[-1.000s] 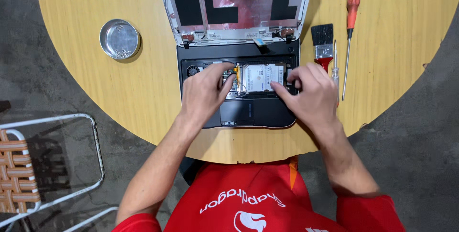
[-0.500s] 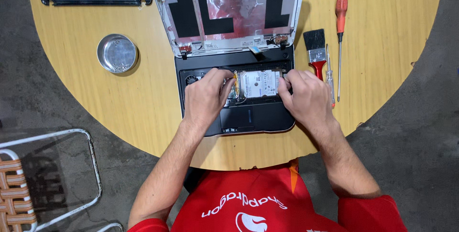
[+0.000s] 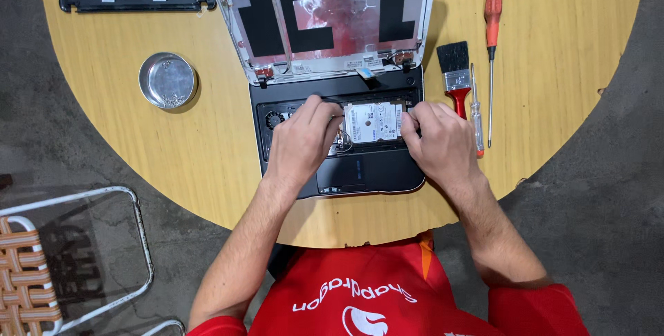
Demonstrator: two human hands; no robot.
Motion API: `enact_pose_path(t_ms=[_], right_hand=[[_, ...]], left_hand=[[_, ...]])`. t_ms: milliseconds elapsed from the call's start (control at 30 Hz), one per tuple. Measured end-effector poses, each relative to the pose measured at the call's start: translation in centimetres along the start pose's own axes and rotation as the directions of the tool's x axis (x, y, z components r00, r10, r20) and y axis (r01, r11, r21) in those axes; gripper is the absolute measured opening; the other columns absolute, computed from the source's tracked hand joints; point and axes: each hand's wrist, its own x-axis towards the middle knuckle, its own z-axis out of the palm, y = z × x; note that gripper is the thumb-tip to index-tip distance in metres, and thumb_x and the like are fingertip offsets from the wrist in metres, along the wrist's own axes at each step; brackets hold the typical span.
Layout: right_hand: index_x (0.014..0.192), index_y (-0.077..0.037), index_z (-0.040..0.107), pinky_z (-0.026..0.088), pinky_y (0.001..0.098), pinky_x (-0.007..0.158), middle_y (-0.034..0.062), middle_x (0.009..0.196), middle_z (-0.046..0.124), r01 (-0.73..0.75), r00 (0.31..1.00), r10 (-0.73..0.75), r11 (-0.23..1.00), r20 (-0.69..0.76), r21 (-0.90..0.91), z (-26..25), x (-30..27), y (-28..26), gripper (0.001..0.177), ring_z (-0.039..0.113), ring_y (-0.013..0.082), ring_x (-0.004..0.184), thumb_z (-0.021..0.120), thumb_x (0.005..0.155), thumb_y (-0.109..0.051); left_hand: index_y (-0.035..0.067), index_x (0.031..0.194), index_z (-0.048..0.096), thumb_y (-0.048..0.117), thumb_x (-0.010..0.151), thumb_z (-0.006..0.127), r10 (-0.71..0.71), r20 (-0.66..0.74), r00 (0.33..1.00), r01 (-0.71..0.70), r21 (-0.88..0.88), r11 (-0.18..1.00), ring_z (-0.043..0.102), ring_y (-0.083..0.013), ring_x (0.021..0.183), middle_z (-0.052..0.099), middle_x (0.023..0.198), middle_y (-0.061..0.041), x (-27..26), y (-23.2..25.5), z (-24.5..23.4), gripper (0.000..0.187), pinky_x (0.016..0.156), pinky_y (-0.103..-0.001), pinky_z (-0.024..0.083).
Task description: The person uses a screwdriver to remove screws from a disassembled laptop and places them into a small metal container. They then lift and remove the hard drive from the laptop chassis and set it on the table.
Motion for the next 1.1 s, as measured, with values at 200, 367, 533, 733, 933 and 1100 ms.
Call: enact_pose_path(t_ms=[200, 367, 533, 733, 933, 1100], right_hand=[[0.080, -0.016, 0.055, 0.054, 0.0393, 0.057, 0.0052, 0.062, 0.052, 0.041, 0.999, -0.039, 0.997, -0.025, 0.070, -0.1, -0.2, 0.0, 0.031, 0.065, 0.0289, 0.067, 0.060, 0.108, -0.027], [0.080, -0.015, 0.056, 0.054, 0.0376, 0.059, 0.0051, 0.063, 0.050, 0.088, 0.992, -0.083, 0.995, -0.091, 0.043, 0.2, -0.1, 0.2, 0.029, 0.064, 0.0283, 0.068, 0.061, 0.107, -0.025], [0.082, -0.014, 0.057, 0.054, 0.0376, 0.059, 0.0049, 0.065, 0.049, 0.102, 0.988, -0.093, 0.992, -0.126, 0.069, 0.7, -0.5, 0.3, 0.028, 0.063, 0.0284, 0.068, 0.061, 0.108, -0.023], [0.082, -0.011, 0.057, 0.054, 0.0413, 0.059, 0.0078, 0.065, 0.049, 0.118, 0.984, -0.100, 0.986, -0.145, 0.119, 0.8, -0.6, 0.4, 0.029, 0.062, 0.0326, 0.066, 0.062, 0.109, -0.021], [0.082, -0.011, 0.055, 0.053, 0.0415, 0.059, 0.0086, 0.065, 0.049, 0.121, 0.983, -0.099, 0.982, -0.152, 0.147, 1.0, -0.7, 0.6, 0.028, 0.061, 0.0339, 0.066, 0.061, 0.108, -0.017], [0.082, -0.010, 0.053, 0.052, 0.0419, 0.057, 0.0082, 0.063, 0.046, 0.105, 0.981, -0.060, 0.966, -0.187, 0.237, 1.4, -1.2, 1.1, 0.028, 0.059, 0.0340, 0.062, 0.059, 0.109, -0.015]], left_hand=[[0.018, 0.108, 0.068, 0.015, 0.095, 0.075, -0.125, -0.160, 0.979, 0.095, -0.183, 0.978, 0.065, -0.0196, 0.077, 0.058, 0.085, 0.003, -2.7, -0.8, -0.2, 0.015, 0.067, -0.032, 0.057], [0.016, 0.105, 0.071, 0.008, 0.092, 0.077, -0.165, -0.204, 0.965, 0.125, -0.195, 0.973, 0.063, -0.0224, 0.081, 0.060, 0.088, 0.001, -4.5, -0.6, -1.1, 0.016, 0.075, -0.035, 0.055], [0.014, 0.103, 0.071, 0.008, 0.091, 0.078, -0.172, -0.177, 0.969, 0.138, -0.188, 0.972, 0.061, -0.0253, 0.084, 0.060, 0.088, -0.001, -4.4, -0.2, -1.2, 0.015, 0.079, -0.039, 0.054], [0.016, 0.103, 0.071, 0.010, 0.090, 0.079, -0.174, -0.124, 0.977, 0.151, -0.175, 0.973, 0.061, -0.0274, 0.084, 0.059, 0.087, -0.002, -4.4, -0.5, -0.9, 0.016, 0.078, -0.041, 0.052], [0.016, 0.102, 0.071, 0.011, 0.091, 0.077, -0.180, -0.141, 0.974, 0.160, -0.141, 0.977, 0.058, -0.0258, 0.081, 0.055, 0.086, -0.001, -4.5, -0.4, -0.7, 0.013, 0.076, -0.039, 0.051], [0.016, 0.102, 0.071, 0.010, 0.091, 0.076, -0.192, -0.125, 0.974, 0.170, -0.166, 0.971, 0.058, -0.0266, 0.081, 0.056, 0.085, -0.002, -4.4, -0.5, -0.8, 0.013, 0.075, -0.040, 0.050]])
